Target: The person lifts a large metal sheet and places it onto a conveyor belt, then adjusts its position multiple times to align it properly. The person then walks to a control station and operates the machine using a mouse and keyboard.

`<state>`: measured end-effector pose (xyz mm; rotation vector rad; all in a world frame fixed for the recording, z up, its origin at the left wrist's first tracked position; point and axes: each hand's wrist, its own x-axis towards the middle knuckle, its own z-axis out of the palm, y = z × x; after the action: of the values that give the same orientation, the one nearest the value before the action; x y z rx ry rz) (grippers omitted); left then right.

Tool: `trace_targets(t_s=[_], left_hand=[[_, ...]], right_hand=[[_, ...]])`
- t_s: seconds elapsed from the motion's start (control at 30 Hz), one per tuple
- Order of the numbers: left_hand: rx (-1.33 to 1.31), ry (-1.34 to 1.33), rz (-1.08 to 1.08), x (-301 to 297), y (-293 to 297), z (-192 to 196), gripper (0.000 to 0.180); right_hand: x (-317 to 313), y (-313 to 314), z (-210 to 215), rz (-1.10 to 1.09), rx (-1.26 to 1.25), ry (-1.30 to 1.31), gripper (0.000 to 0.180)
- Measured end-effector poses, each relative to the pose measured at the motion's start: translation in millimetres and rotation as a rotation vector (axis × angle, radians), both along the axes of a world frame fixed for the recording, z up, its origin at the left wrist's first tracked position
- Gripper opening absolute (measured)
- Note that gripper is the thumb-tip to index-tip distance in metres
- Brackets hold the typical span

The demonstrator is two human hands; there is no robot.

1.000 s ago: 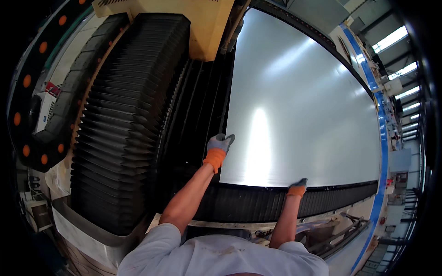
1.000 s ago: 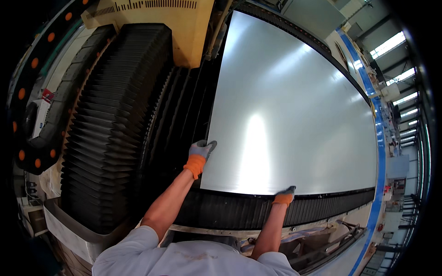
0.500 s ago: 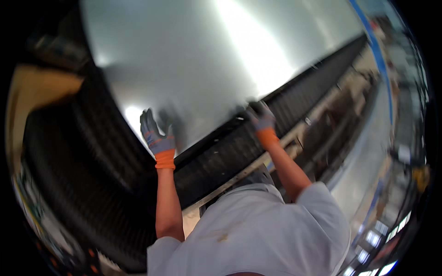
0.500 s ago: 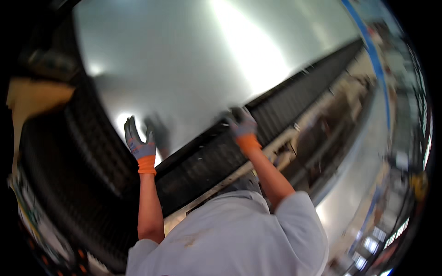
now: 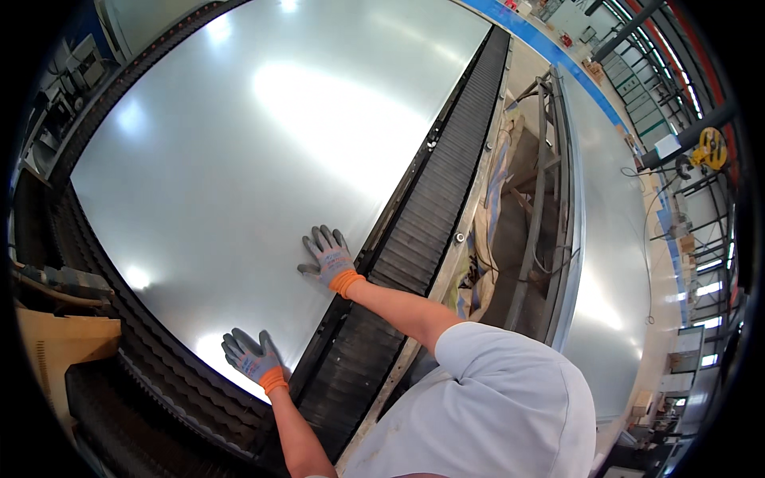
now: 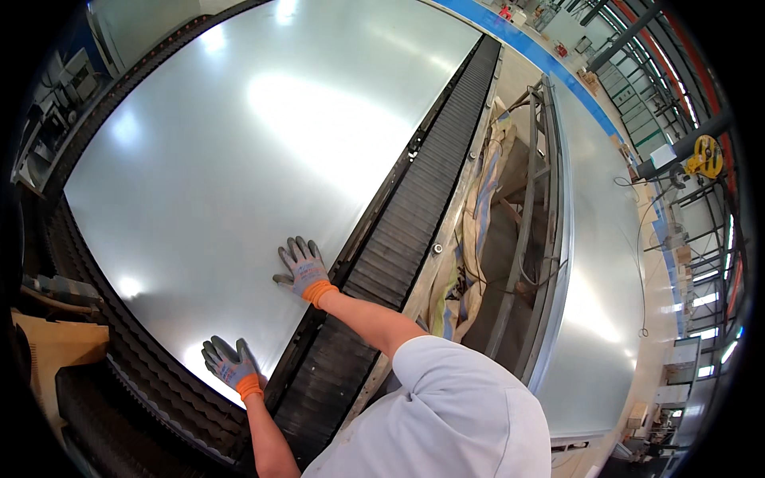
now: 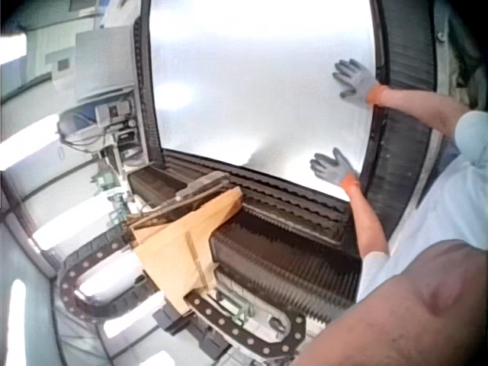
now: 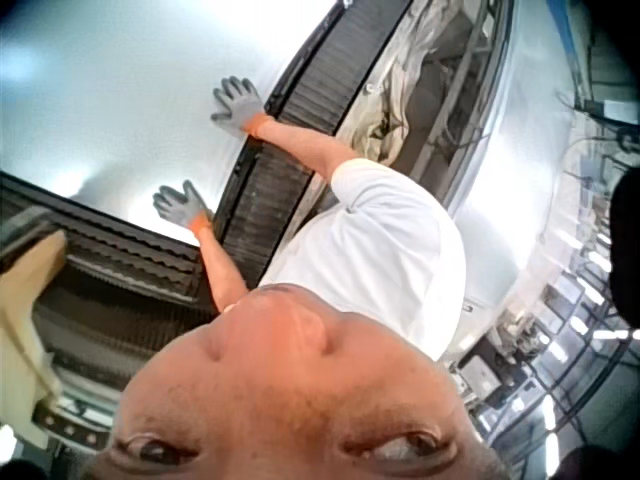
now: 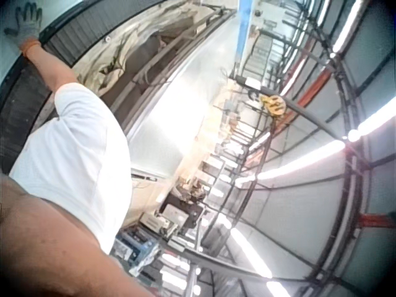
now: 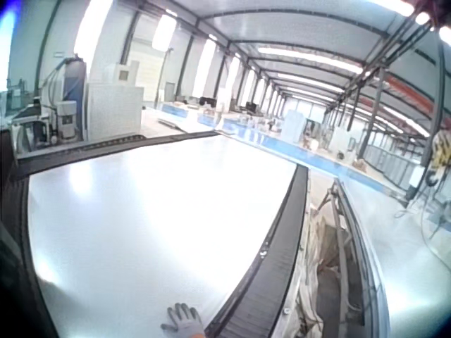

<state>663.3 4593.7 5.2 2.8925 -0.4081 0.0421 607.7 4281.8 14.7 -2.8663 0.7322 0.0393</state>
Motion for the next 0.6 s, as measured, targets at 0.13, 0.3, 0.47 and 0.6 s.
trace_targets(t_s=[0.13,0.3,0.47,0.6], left_hand=[[0.007,-0.004,0.035,-16,-7,14,0.077],[0.067,-0.038,0.083,-79,-49,1,0.084],[0.057,0.005,0.126,-111,-116,14,0.084],[0.028,-0.178,0.262,-110,-149,-25,0.072]], right_hand=[[-9,-3,0,0.002,0.028,-0.032,0.080],[-14,-20,17,0.050,0.110,-0.044,0.085],[-32,-119,9,0.268,0.249,-0.128,0.074],[-40,-286,-7,0.063,-0.062,-0.360,0.065]])
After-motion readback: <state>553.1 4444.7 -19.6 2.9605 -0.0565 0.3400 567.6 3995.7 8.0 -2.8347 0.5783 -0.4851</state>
